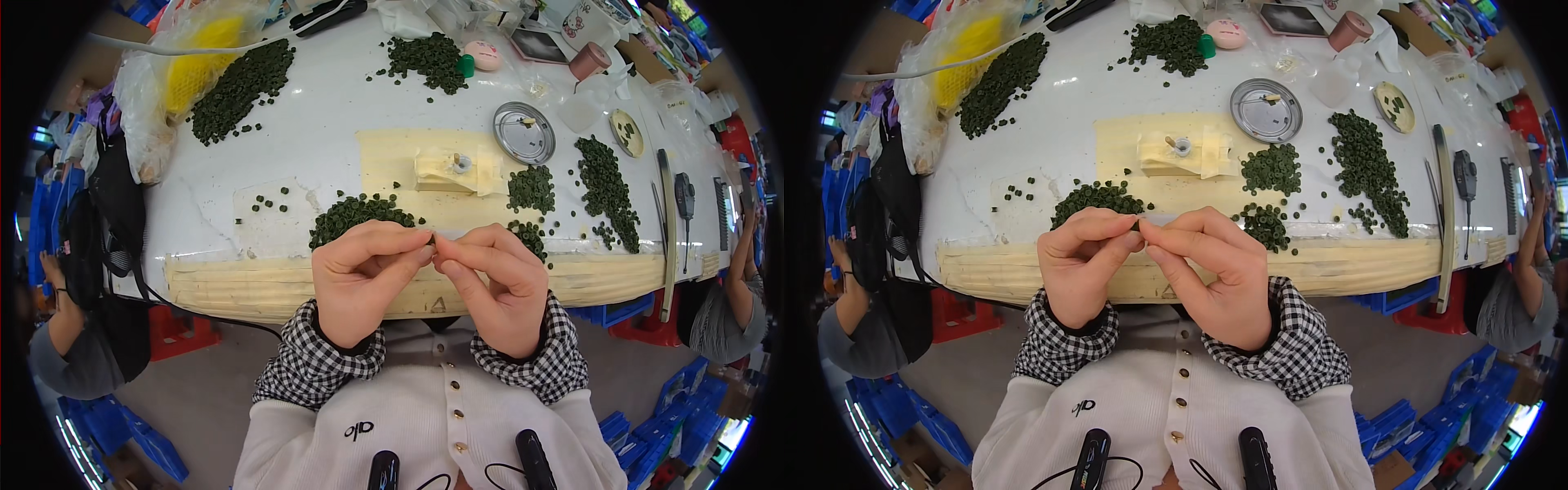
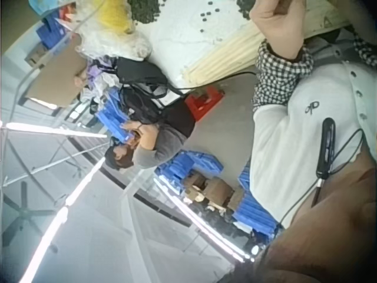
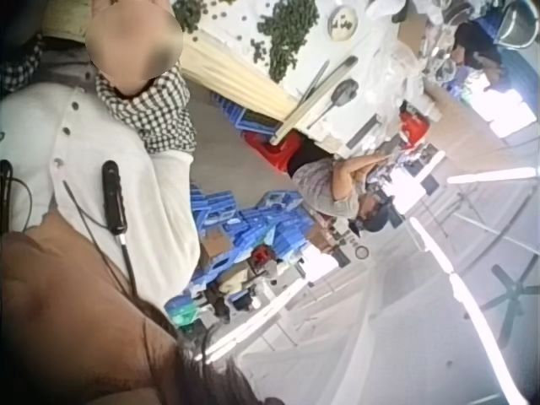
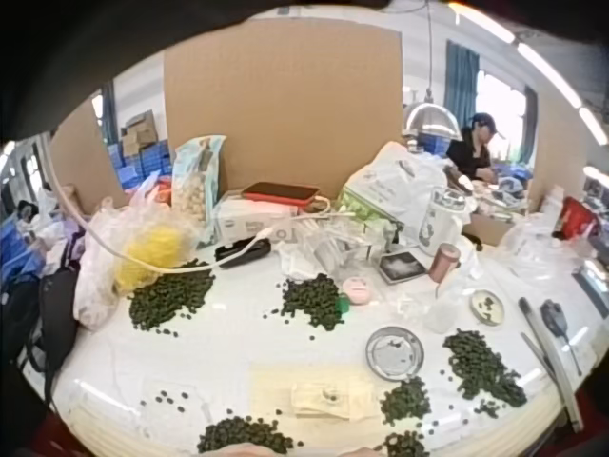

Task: Assembling small green toy components into a clear plastic casing on a workbench.

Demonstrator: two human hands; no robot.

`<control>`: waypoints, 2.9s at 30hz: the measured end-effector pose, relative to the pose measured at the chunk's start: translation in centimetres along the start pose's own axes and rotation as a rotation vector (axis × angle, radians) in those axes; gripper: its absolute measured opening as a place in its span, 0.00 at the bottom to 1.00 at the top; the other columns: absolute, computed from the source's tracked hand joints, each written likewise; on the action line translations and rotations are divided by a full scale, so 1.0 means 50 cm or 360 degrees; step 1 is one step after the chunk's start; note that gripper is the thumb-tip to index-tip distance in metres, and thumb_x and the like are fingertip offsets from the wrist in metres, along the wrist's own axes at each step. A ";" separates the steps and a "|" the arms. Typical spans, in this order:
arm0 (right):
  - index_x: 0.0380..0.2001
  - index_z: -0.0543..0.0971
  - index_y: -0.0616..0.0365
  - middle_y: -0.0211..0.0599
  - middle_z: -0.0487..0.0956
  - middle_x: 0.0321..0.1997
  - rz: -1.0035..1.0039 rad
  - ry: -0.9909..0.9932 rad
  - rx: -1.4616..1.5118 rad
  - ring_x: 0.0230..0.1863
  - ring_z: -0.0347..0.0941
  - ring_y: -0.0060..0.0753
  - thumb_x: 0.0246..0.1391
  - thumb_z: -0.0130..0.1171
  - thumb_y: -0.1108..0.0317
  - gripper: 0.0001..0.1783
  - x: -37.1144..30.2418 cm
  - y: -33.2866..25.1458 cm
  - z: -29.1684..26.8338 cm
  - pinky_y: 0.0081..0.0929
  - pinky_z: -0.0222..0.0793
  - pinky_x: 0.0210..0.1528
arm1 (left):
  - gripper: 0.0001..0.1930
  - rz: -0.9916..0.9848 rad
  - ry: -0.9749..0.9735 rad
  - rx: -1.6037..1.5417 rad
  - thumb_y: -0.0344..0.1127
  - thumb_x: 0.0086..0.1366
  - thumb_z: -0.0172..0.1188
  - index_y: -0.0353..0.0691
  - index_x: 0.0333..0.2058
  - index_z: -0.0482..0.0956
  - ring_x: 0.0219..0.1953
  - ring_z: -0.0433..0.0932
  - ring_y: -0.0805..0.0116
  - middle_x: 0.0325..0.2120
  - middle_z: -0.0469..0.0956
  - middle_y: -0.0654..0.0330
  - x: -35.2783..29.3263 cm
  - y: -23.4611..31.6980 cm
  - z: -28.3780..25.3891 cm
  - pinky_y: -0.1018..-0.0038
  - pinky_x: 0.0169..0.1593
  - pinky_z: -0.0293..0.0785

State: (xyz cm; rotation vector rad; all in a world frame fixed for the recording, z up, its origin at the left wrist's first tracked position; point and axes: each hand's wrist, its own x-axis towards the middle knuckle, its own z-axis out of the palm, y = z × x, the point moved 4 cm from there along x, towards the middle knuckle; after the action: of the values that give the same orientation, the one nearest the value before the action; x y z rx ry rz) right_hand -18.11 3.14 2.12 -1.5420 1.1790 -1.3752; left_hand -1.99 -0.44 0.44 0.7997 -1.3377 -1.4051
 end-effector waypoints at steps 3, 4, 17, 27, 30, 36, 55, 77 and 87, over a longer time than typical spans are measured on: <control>0.43 0.82 0.64 0.39 0.79 0.35 -0.0134 -0.0038 -0.0204 0.34 0.76 0.28 0.52 0.61 0.82 0.14 0.004 -0.015 -0.006 0.19 0.72 0.36 | 0.12 0.0103 -0.0044 0.0086 0.14 0.58 0.60 0.29 0.41 0.82 0.40 0.80 0.69 0.38 0.80 0.52 0.002 0.005 0.003 0.79 0.42 0.76; 0.43 0.82 0.64 0.39 0.79 0.35 -0.0143 -0.0036 -0.0165 0.34 0.76 0.28 0.51 0.61 0.82 0.14 0.005 -0.010 -0.007 0.20 0.72 0.36 | 0.13 0.0133 -0.0056 0.0101 0.14 0.58 0.60 0.29 0.42 0.82 0.40 0.81 0.68 0.38 0.80 0.51 0.002 0.006 0.004 0.79 0.42 0.77; 0.45 0.82 0.63 0.39 0.79 0.36 -0.0254 -0.0064 -0.0206 0.33 0.75 0.27 0.51 0.62 0.83 0.16 0.003 -0.019 -0.009 0.19 0.71 0.33 | 0.10 0.0021 0.0003 -0.0074 0.16 0.60 0.60 0.29 0.41 0.81 0.38 0.79 0.73 0.38 0.80 0.54 -0.004 0.000 0.001 0.81 0.39 0.75; 0.44 0.82 0.63 0.38 0.78 0.35 -0.0215 -0.0056 -0.0178 0.31 0.74 0.27 0.50 0.62 0.83 0.16 0.003 -0.015 -0.009 0.19 0.70 0.31 | 0.11 0.0120 0.0008 0.0141 0.17 0.59 0.61 0.30 0.41 0.81 0.38 0.78 0.73 0.37 0.80 0.55 -0.004 0.008 0.000 0.81 0.39 0.74; 0.44 0.82 0.63 0.39 0.78 0.35 -0.0216 -0.0060 -0.0171 0.31 0.74 0.27 0.50 0.63 0.83 0.16 0.003 -0.015 -0.008 0.19 0.70 0.31 | 0.10 0.0123 0.0010 0.0129 0.17 0.59 0.61 0.30 0.40 0.81 0.38 0.78 0.73 0.37 0.80 0.55 -0.003 0.009 0.001 0.80 0.40 0.74; 0.44 0.82 0.64 0.39 0.78 0.35 -0.0223 -0.0080 -0.0198 0.32 0.74 0.27 0.50 0.63 0.82 0.16 0.004 -0.017 -0.008 0.19 0.70 0.32 | 0.10 0.0106 0.0002 0.0119 0.17 0.59 0.62 0.30 0.40 0.81 0.38 0.78 0.72 0.37 0.80 0.54 -0.004 0.009 -0.001 0.80 0.40 0.74; 0.35 0.82 0.62 0.39 0.80 0.33 -0.0221 0.0020 -0.0198 0.33 0.78 0.30 0.47 0.66 0.80 0.10 0.025 -0.017 -0.012 0.22 0.73 0.36 | 0.10 0.0126 -0.0038 0.0027 0.15 0.58 0.62 0.30 0.39 0.81 0.39 0.78 0.70 0.37 0.80 0.53 -0.005 0.007 -0.001 0.77 0.43 0.74; 0.34 0.82 0.60 0.37 0.79 0.32 -0.0364 -0.0070 -0.0253 0.32 0.77 0.30 0.45 0.67 0.81 0.11 0.032 -0.025 -0.017 0.24 0.73 0.32 | 0.10 0.0090 -0.0130 -0.0062 0.15 0.58 0.62 0.31 0.38 0.82 0.38 0.78 0.70 0.36 0.80 0.53 -0.004 0.008 0.001 0.78 0.41 0.74; 0.35 0.83 0.60 0.35 0.78 0.32 -0.0503 -0.0064 -0.0359 0.32 0.77 0.31 0.43 0.67 0.83 0.13 0.025 -0.024 -0.016 0.23 0.74 0.31 | 0.09 0.0020 -0.0151 -0.0147 0.15 0.58 0.62 0.30 0.38 0.82 0.37 0.79 0.71 0.36 0.80 0.54 -0.002 0.002 -0.001 0.79 0.41 0.74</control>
State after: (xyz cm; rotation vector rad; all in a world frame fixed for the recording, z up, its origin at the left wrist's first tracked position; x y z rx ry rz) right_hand -18.71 2.34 3.73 -1.9741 1.1310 -1.4398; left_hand -1.90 -0.34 0.51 0.6697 -1.3370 -1.4998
